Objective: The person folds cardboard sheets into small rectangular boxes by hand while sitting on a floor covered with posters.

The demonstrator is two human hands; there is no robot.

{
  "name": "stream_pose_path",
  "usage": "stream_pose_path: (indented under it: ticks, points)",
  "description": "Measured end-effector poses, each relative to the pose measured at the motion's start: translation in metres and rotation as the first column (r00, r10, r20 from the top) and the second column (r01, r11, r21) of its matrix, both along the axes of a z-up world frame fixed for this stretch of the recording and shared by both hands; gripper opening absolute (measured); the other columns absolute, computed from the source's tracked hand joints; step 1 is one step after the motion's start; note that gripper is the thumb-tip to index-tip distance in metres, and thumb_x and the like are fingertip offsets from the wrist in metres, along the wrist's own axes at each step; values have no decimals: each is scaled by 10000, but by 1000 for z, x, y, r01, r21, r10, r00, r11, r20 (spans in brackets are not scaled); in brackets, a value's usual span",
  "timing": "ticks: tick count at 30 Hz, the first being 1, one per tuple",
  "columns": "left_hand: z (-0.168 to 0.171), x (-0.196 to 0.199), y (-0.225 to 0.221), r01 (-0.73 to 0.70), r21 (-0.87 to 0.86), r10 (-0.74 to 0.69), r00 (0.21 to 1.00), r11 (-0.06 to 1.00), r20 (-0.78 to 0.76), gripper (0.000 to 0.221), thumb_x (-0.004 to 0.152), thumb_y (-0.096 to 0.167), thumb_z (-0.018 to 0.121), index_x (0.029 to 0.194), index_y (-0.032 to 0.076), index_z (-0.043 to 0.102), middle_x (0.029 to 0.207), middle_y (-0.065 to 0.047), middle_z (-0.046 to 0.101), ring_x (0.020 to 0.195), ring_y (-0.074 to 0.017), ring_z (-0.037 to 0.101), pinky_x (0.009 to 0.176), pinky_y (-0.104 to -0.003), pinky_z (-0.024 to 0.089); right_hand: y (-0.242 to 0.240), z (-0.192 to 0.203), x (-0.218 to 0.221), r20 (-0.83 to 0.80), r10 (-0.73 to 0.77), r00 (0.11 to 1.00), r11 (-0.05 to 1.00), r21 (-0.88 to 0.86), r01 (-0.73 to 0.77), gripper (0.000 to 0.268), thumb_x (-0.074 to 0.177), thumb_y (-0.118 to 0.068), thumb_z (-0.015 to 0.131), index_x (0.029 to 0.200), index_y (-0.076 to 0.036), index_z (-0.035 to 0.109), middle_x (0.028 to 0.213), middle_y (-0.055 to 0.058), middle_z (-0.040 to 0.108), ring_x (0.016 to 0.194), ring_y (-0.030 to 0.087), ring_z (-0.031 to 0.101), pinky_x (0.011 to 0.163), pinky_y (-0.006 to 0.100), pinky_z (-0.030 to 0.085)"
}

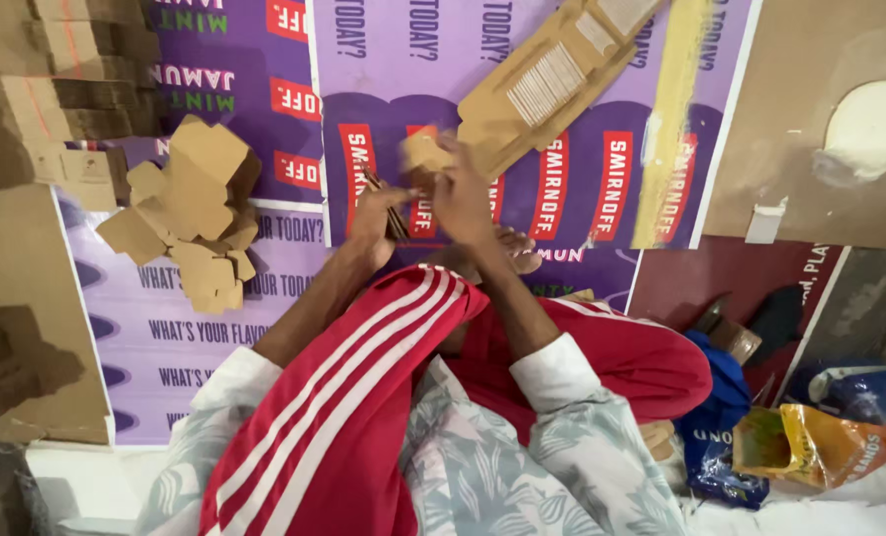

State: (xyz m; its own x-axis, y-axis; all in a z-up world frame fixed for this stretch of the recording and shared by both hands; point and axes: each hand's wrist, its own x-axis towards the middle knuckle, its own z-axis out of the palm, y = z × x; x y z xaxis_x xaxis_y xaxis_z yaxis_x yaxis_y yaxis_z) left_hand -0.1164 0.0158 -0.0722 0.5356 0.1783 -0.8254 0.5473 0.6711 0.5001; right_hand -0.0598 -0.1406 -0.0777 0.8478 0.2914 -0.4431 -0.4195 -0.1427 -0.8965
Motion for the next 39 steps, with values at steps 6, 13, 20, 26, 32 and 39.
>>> stream_pose_path:
  ticks: [6, 13, 20, 26, 32, 39]
  points:
    - [24, -3, -3, -106, 79, 98, 991, 991, 95, 239, 803, 49, 744, 1013, 63, 632, 865, -23, 666, 790, -143, 646, 709, -286, 548, 8, -17, -16, 439, 577, 688, 639, -768, -46, 654, 786, -356, 849, 1364, -129, 645, 1276, 60, 669, 1198, 361, 662, 1132, 585, 435]
    - [27, 2, -5, -17, -43, 15, 999, 999, -37, 211, 800, 61, 732, 974, 84, 615, 837, 3, 615, 751, -153, 582, 628, -335, 495, 2, -9, -7, 160, 236, 959, 926, -337, -172, 332, 951, -177, 574, 1253, -106, 695, 1567, 110, 547, 1234, 357, 651, 1139, 488, 505]
    - [13, 2, 11, -71, -6, 71, 996, 997, 50, 238, 812, 44, 760, 963, 81, 581, 858, -46, 618, 739, -182, 606, 666, -361, 529, 13, 33, 14, 689, 485, 539, 625, -704, 337, 678, 641, -383, 817, 1177, 0, 657, 1258, 221, 593, 1146, 413, 617, 924, 512, 515]
    - [27, -3, -4, -1, -61, 1, 1000, 998, 16, 221, 753, 74, 742, 920, 144, 616, 832, -11, 639, 703, -153, 621, 595, -345, 507, 11, 9, -8, 77, 144, 987, 964, -237, -122, 540, 951, -159, 644, 1475, -174, 512, 1314, 188, 690, 1294, 388, 648, 1110, 533, 519]
    - [-4, -5, 12, -61, -126, 67, 997, 990, 43, 225, 872, 126, 784, 884, 101, 561, 754, -10, 552, 649, -153, 553, 570, -343, 498, 6, 1, 6, 662, 492, 565, 602, -728, 329, 852, 589, -428, 848, 1292, -91, 502, 1265, 207, 648, 1172, 396, 622, 960, 517, 504]
    - [8, 0, -4, 35, -179, -30, 999, 983, 26, 162, 829, 120, 740, 953, 89, 640, 776, -7, 599, 665, -172, 602, 590, -382, 557, 0, -31, -7, 128, -29, 991, 991, 134, 12, 736, 832, -196, 830, 1445, 34, 493, 1358, 254, 613, 1264, 411, 635, 1081, 535, 541]
